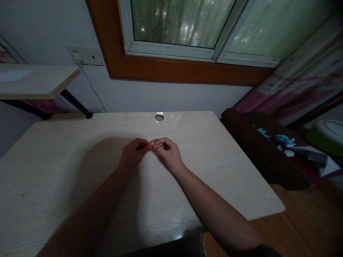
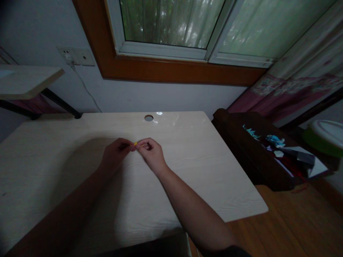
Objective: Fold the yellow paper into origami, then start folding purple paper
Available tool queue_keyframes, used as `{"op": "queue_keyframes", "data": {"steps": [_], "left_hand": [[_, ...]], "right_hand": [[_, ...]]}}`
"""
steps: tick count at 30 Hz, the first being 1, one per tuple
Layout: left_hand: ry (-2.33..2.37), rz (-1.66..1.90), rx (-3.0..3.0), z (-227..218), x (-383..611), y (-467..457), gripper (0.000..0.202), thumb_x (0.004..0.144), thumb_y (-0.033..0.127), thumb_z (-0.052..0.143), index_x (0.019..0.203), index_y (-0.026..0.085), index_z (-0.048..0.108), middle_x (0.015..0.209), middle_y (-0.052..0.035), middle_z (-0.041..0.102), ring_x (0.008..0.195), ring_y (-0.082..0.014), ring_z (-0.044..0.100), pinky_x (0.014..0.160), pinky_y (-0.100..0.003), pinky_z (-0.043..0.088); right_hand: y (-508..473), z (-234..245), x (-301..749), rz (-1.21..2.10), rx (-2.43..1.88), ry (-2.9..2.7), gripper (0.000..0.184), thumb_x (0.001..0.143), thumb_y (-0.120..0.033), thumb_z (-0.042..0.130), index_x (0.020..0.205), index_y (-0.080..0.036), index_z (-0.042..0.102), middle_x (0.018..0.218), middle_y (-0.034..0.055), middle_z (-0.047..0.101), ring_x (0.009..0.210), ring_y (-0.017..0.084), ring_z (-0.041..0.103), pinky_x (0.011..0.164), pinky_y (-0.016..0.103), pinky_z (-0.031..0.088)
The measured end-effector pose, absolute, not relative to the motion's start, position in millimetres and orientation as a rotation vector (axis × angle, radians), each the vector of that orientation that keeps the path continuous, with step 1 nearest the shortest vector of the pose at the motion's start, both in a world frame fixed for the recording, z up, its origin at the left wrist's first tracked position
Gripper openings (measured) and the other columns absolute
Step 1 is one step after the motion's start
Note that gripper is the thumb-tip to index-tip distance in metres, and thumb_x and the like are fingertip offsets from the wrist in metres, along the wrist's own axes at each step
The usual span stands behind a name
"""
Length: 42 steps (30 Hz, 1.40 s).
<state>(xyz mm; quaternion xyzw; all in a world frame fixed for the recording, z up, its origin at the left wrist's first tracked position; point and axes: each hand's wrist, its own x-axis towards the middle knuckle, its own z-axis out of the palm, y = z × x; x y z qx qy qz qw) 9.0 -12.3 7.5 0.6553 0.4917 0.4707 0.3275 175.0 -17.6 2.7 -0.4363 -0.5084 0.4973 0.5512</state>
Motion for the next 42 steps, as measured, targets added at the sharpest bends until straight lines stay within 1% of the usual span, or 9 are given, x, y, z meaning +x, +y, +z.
{"op": "queue_keyframes", "data": {"steps": [5,9,12,15,19,25,29,34,42], "left_hand": [[1.265,1.255,1.649,1.9,8.8,-10.6,0.02,0.079,0.037,0.072,0.088,0.02,0.066,0.077,-0.0008,0.072,0.072,-0.0155,0.069,0.07,-0.026,0.053],[1.236,1.286,1.567,-3.9,8.2,-7.7,0.022,0.077,0.037,0.074,0.088,0.02,0.066,0.079,-0.0019,0.072,0.073,-0.0168,0.069,0.071,-0.029,0.054],[1.158,1.333,1.427,-2.6,9.9,-6.8,0.03,0.073,0.032,0.078,0.091,0.02,0.058,0.078,-0.0012,0.071,0.072,-0.0166,0.069,0.071,-0.03,0.055],[1.02,1.377,1.311,4.8,13.1,-8.0,0.043,0.071,0.026,0.08,0.099,0.021,0.048,0.072,0.0026,0.068,0.066,-0.0147,0.068,0.068,-0.028,0.055],[0.932,1.372,1.245,14.4,15.7,-9.8,0.052,0.069,0.023,0.08,0.102,0.021,0.04,0.064,0.0059,0.066,0.059,-0.014,0.067,0.063,-0.027,0.054],[0.896,1.408,1.216,14.0,13.5,-7.8,0.05,0.071,0.022,0.078,0.103,0.022,0.04,0.064,0.0068,0.065,0.058,-0.0128,0.066,0.064,-0.028,0.054],[0.908,1.435,1.208,12.0,12.1,-6.1,0.049,0.071,0.021,0.078,0.102,0.022,0.041,0.064,0.0072,0.065,0.059,-0.012,0.065,0.066,-0.027,0.054],[0.917,1.416,1.21,9.1,10.8,-5.6,0.049,0.07,0.023,0.079,0.101,0.021,0.042,0.065,0.0063,0.065,0.06,-0.0126,0.066,0.064,-0.027,0.054],[0.904,1.4,1.196,2.6,9.2,-3.1,0.047,0.069,0.023,0.08,0.1,0.021,0.044,0.067,0.0053,0.067,0.06,-0.013,0.067,0.065,-0.027,0.054]], "right_hand": [[-15.1,-0.7,174.6,1.172,-1.024,-1.166,0.023,0.073,-0.037,0.077,0.083,-0.02,0.067,0.075,-0.0005,0.067,0.063,0.012,0.057,0.063,0.025,0.046],[-14.6,-1.7,174.4,1.171,-1.032,-1.169,0.023,0.072,-0.038,0.078,0.081,-0.02,0.067,0.073,-0.0008,0.066,0.062,0.012,0.056,0.063,0.025,0.046],[-14.3,-1.8,174.1,1.157,-1.043,-1.17,0.024,0.072,-0.038,0.079,0.081,-0.02,0.067,0.071,-0.0008,0.065,0.061,0.012,0.055,0.061,0.025,0.045],[-13.9,-1.7,173.2,1.148,-1.039,-1.149,0.025,0.07,-0.038,0.08,0.081,-0.02,0.065,0.07,-0.001,0.065,0.06,0.011,0.056,0.06,0.025,0.045],[-12.9,-0.8,171.6,1.204,-0.966,-1.088,0.029,0.067,-0.034,0.082,0.084,-0.021,0.062,0.076,-0.0007,0.068,0.065,0.012,0.06,0.064,0.026,0.049],[-10.0,-2.6,172.0,1.33,-0.857,-1.006,0.039,0.065,-0.031,0.084,0.098,-0.023,0.064,0.082,-0.0008,0.071,0.073,0.014,0.066,0.076,0.031,0.054],[-9.9,-5.2,173.7,1.4,-0.893,-1.067,0.027,0.07,-0.036,0.081,0.089,-0.021,0.07,0.082,0.0023,0.073,0.077,0.017,0.068,0.082,0.035,0.054],[-11.7,-3.9,174.3,1.422,-0.909,-1.115,0.023,0.073,-0.039,0.078,0.083,-0.019,0.073,0.081,0.0052,0.075,0.078,0.019,0.069,0.08,0.035,0.054],[-12.9,0.0,173.3,1.43,-0.924,-1.122,0.021,0.073,-0.039,0.077,0.078,-0.019,0.074,0.079,0.0054,0.075,0.074,0.018,0.067,0.073,0.031,0.052]]}}
